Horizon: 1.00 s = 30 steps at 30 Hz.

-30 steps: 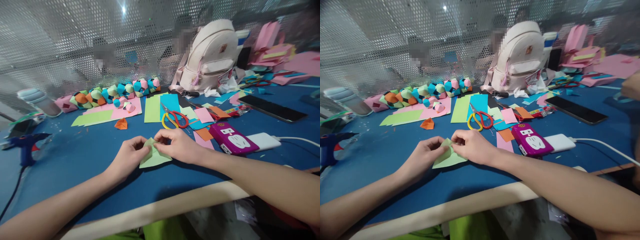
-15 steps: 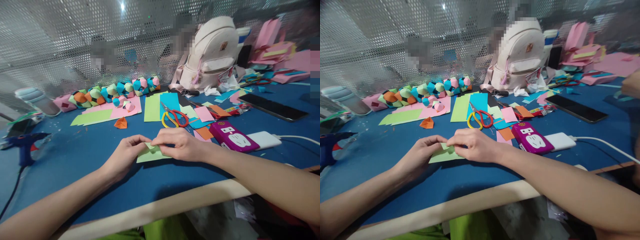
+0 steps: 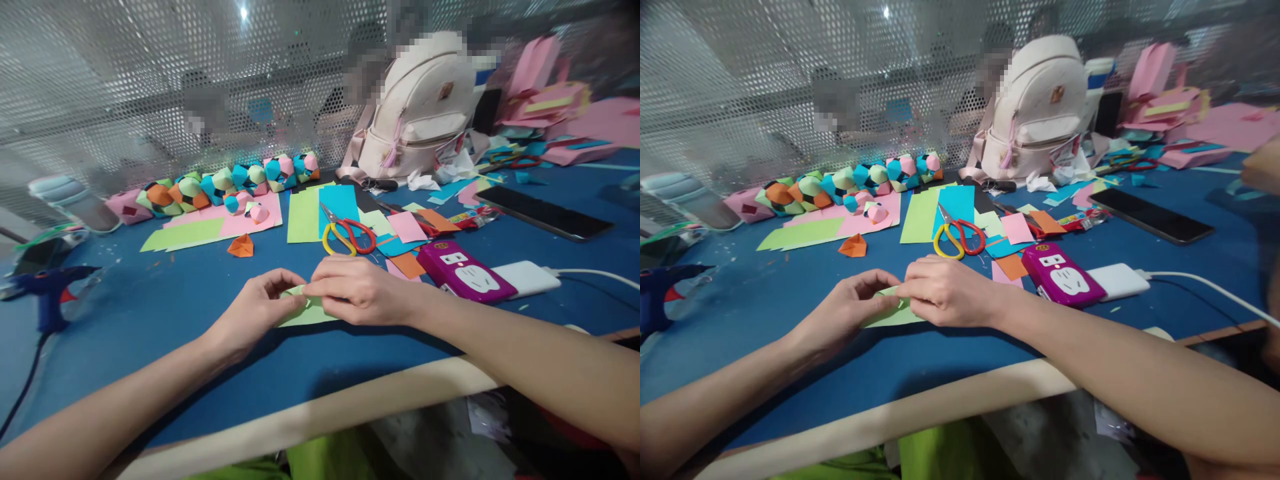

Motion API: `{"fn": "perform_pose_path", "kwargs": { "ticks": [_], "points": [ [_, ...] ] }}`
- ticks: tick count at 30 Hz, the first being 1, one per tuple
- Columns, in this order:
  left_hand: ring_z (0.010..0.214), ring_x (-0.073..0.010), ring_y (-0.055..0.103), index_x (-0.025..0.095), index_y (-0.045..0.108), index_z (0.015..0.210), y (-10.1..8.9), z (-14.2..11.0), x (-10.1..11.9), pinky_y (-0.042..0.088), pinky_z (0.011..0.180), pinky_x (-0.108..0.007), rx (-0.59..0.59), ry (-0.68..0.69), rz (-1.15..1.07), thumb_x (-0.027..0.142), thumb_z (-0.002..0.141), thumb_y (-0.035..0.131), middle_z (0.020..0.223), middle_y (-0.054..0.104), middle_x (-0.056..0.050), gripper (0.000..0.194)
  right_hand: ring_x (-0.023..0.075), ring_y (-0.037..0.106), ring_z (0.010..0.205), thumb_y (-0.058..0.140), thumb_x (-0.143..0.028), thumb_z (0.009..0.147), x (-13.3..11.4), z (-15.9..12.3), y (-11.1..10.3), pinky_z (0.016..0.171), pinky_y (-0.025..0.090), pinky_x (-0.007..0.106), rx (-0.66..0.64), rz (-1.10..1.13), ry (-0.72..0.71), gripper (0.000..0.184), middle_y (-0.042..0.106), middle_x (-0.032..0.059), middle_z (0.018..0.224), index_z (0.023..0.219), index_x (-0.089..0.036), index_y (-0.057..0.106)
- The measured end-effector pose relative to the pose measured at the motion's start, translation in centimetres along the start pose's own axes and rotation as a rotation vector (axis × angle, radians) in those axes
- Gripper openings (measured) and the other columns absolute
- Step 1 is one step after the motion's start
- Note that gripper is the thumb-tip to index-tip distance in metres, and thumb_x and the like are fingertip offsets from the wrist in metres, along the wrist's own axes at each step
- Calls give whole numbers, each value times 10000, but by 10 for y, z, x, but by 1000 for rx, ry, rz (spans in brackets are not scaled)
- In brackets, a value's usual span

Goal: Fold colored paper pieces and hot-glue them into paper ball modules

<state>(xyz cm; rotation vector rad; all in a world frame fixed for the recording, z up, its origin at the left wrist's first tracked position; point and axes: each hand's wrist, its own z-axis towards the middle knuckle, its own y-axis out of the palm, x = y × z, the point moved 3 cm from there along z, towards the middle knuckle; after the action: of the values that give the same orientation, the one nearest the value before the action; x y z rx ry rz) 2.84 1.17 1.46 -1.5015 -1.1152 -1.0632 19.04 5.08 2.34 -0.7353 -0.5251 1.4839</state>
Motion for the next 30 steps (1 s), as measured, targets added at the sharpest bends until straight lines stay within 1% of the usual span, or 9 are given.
{"fn": "perform_pose_path", "kwargs": {
  "ticks": [5,9,11,14,17,19,21,24,30],
  "points": [
    [672,-100,477,144,630,812,0,-1,1,362,611,-206,45,40,66,348,691,716,754,590,6,252,166,579,750,451,-83,854,1,-2,3,692,483,299,-14,29,14,235,635,105,798,911,-90,679],
    [636,-100,468,144,620,788,0,-1,4,350,574,-207,96,56,98,327,702,684,719,585,5,213,151,591,770,477,-92,835,1,-2,4,693,494,276,7,173,98,239,636,100,862,952,-112,684],
    [594,-95,451,146,615,760,0,-2,5,327,535,-204,122,53,110,321,687,679,677,573,15,200,135,598,775,496,-109,834,1,0,4,701,496,260,12,291,184,234,640,82,884,967,-134,687],
    [565,-92,440,151,607,737,1,-3,7,325,516,-204,150,62,121,318,675,674,645,564,24,191,125,600,782,520,-182,860,3,2,3,706,487,253,17,387,399,194,651,53,873,974,-160,676],
    [540,-86,412,155,607,738,2,-3,8,309,490,-199,167,77,155,291,686,660,616,542,36,155,120,580,726,573,-256,855,4,4,3,671,452,242,4,362,542,138,651,29,784,828,-152,660],
    [542,-84,405,156,615,745,2,-4,7,304,485,-196,165,98,186,272,701,647,617,539,37,129,105,552,662,596,-239,840,4,5,5,642,423,231,-4,336,537,151,629,11,708,726,-147,635],
    [554,-86,407,157,621,755,2,-4,7,313,493,-195,163,117,208,265,712,642,631,545,35,118,93,532,628,592,-176,829,3,5,6,620,403,219,0,316,521,144,610,3,672,693,-141,625],
    [576,-90,422,158,631,774,3,-5,6,335,515,-197,157,127,232,291,728,647,669,569,24,141,85,520,608,580,-111,816,4,4,8,600,394,206,8,311,520,129,605,0,667,699,-136,629],
    [601,-108,454,169,634,793,2,-4,3,354,526,-204,183,88,296,400,723,674,699,586,10,245,101,531,640,578,-96,806,8,4,8,615,396,214,-20,272,460,112,624,17,705,721,-139,637]
  ]
}}
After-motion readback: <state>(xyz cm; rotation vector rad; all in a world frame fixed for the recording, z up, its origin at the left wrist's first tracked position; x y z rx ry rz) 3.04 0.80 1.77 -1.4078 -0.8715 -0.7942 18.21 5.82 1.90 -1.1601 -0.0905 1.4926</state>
